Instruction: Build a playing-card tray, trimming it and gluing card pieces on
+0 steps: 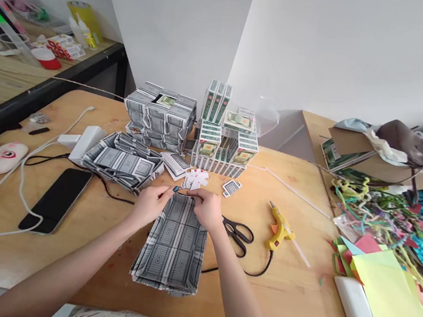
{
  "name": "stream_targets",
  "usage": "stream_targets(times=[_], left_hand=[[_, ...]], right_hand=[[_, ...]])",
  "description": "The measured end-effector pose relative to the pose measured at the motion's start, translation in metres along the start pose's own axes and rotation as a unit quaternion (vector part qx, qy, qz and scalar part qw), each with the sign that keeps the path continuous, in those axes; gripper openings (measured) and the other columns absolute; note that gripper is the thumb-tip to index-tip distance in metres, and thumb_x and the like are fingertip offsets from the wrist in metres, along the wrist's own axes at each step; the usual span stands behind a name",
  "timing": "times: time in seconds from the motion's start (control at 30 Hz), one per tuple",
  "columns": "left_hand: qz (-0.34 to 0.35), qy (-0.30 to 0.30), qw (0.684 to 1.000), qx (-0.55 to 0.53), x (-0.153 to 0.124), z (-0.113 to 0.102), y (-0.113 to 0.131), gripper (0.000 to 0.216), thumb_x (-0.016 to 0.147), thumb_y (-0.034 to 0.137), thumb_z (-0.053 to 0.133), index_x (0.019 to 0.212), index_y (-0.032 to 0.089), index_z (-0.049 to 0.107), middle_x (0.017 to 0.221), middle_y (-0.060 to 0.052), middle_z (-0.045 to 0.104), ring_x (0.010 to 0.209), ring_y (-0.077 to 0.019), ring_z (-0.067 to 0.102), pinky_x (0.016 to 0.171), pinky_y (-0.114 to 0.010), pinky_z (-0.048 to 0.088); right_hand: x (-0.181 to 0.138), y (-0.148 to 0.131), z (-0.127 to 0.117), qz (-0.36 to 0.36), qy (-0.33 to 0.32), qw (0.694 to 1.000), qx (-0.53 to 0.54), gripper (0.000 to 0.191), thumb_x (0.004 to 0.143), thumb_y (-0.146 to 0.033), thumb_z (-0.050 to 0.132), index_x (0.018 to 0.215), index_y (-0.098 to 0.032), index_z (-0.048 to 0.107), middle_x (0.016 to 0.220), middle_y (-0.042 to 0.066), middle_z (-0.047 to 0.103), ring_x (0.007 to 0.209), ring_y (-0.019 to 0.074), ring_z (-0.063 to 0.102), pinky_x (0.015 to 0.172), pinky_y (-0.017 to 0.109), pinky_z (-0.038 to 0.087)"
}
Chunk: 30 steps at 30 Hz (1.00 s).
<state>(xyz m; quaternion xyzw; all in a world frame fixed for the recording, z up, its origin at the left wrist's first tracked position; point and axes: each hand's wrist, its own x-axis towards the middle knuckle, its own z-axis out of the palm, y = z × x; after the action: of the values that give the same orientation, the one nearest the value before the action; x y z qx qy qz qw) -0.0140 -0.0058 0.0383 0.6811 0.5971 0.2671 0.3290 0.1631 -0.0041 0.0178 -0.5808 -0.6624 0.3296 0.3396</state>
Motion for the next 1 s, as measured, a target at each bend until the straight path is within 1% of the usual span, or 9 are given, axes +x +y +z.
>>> stream_targets(times=[0.17,0.37,0.43,0.53,0.6,0.7,0.83,0.93,1.0], left_hand=[[-0.001,0.006,1.0,0.005,0.0,0.001,0.0,0.033,0.085,0.031,0.042,0.094,0.016,0.07,0.064,-0.003,0.066,0.055,-0.0152,0.055,0.053,-0.024,0.037],[0.001,-0.006,1.0,0.004,0.004,0.0,-0.005,0.039,0.086,0.038,0.039,0.083,0.016,0.07,0.057,-0.001,0.061,0.054,-0.0137,0.051,0.05,-0.023,0.033],[-0.002,-0.002,1.0,0.001,0.004,0.0,-0.006,0.039,0.086,0.039,0.039,0.084,0.016,0.071,0.059,-0.001,0.062,0.056,-0.0138,0.052,0.052,-0.022,0.034],[-0.005,0.004,1.0,-0.006,0.002,0.001,-0.005,0.036,0.085,0.036,0.041,0.09,0.015,0.07,0.063,-0.002,0.065,0.057,-0.0137,0.053,0.053,-0.022,0.035],[-0.003,0.005,1.0,-0.003,0.0,0.002,-0.003,0.036,0.085,0.034,0.04,0.091,0.015,0.07,0.061,-0.002,0.064,0.053,-0.0131,0.051,0.052,-0.022,0.034],[0.005,0.011,1.0,0.014,-0.001,0.002,-0.001,0.037,0.086,0.035,0.039,0.088,0.015,0.07,0.055,-0.002,0.06,0.05,-0.0126,0.048,0.049,-0.022,0.031],[0.017,0.009,0.999,0.035,0.0,0.001,0.0,0.039,0.086,0.037,0.038,0.077,0.016,0.069,0.05,-0.001,0.057,0.047,-0.0126,0.047,0.047,-0.023,0.029],[0.02,0.0,0.999,0.046,0.0,0.0,-0.002,0.039,0.086,0.038,0.038,0.081,0.015,0.07,0.047,-0.001,0.055,0.045,-0.0128,0.046,0.046,-0.023,0.029],[0.023,-0.013,0.999,0.036,0.0,-0.002,-0.004,0.039,0.086,0.037,0.038,0.089,0.015,0.07,0.052,-0.002,0.059,0.046,-0.0129,0.048,0.047,-0.023,0.032]], right_hand=[[0.0,0.003,0.001,0.003,0.001,1.0,0.007,0.035,0.07,-0.005,0.043,0.082,-0.022,0.071,0.086,0.001,0.071,0.083,0.0158,0.066,0.079,0.03,0.051],[-0.002,-0.002,-0.001,-0.013,-0.022,0.999,0.048,0.03,0.068,-0.008,0.049,0.088,-0.019,0.068,0.088,0.004,0.071,0.081,0.0159,0.066,0.077,0.028,0.052],[-0.001,-0.006,-0.002,-0.027,-0.032,0.998,0.052,0.025,0.069,-0.012,0.052,0.089,-0.018,0.067,0.09,0.004,0.07,0.082,0.0163,0.066,0.078,0.029,0.051],[0.001,-0.009,0.0,-0.043,-0.031,0.998,0.025,0.014,0.072,-0.02,0.058,0.083,-0.019,0.067,0.088,0.004,0.07,0.082,0.0168,0.064,0.077,0.029,0.05],[0.002,-0.009,0.003,-0.039,-0.023,0.999,-0.004,0.01,0.075,-0.021,0.057,0.078,-0.02,0.066,0.083,0.004,0.07,0.078,0.0164,0.064,0.073,0.028,0.049],[0.003,-0.009,0.006,-0.033,-0.014,0.999,-0.037,0.012,0.078,-0.017,0.053,0.075,-0.019,0.064,0.077,0.003,0.069,0.073,0.0162,0.062,0.069,0.027,0.047],[0.002,-0.01,0.006,-0.029,-0.016,0.998,-0.045,0.013,0.077,-0.014,0.05,0.076,-0.019,0.062,0.08,0.004,0.069,0.076,0.0167,0.062,0.069,0.026,0.046],[0.002,-0.01,0.005,-0.029,-0.02,0.998,-0.045,0.013,0.076,-0.013,0.05,0.075,-0.019,0.061,0.078,0.003,0.068,0.073,0.0163,0.062,0.067,0.026,0.046],[0.002,-0.009,0.005,-0.028,-0.018,0.999,-0.043,0.013,0.076,-0.013,0.049,0.076,-0.019,0.061,0.077,0.003,0.068,0.072,0.016,0.062,0.067,0.025,0.046]])
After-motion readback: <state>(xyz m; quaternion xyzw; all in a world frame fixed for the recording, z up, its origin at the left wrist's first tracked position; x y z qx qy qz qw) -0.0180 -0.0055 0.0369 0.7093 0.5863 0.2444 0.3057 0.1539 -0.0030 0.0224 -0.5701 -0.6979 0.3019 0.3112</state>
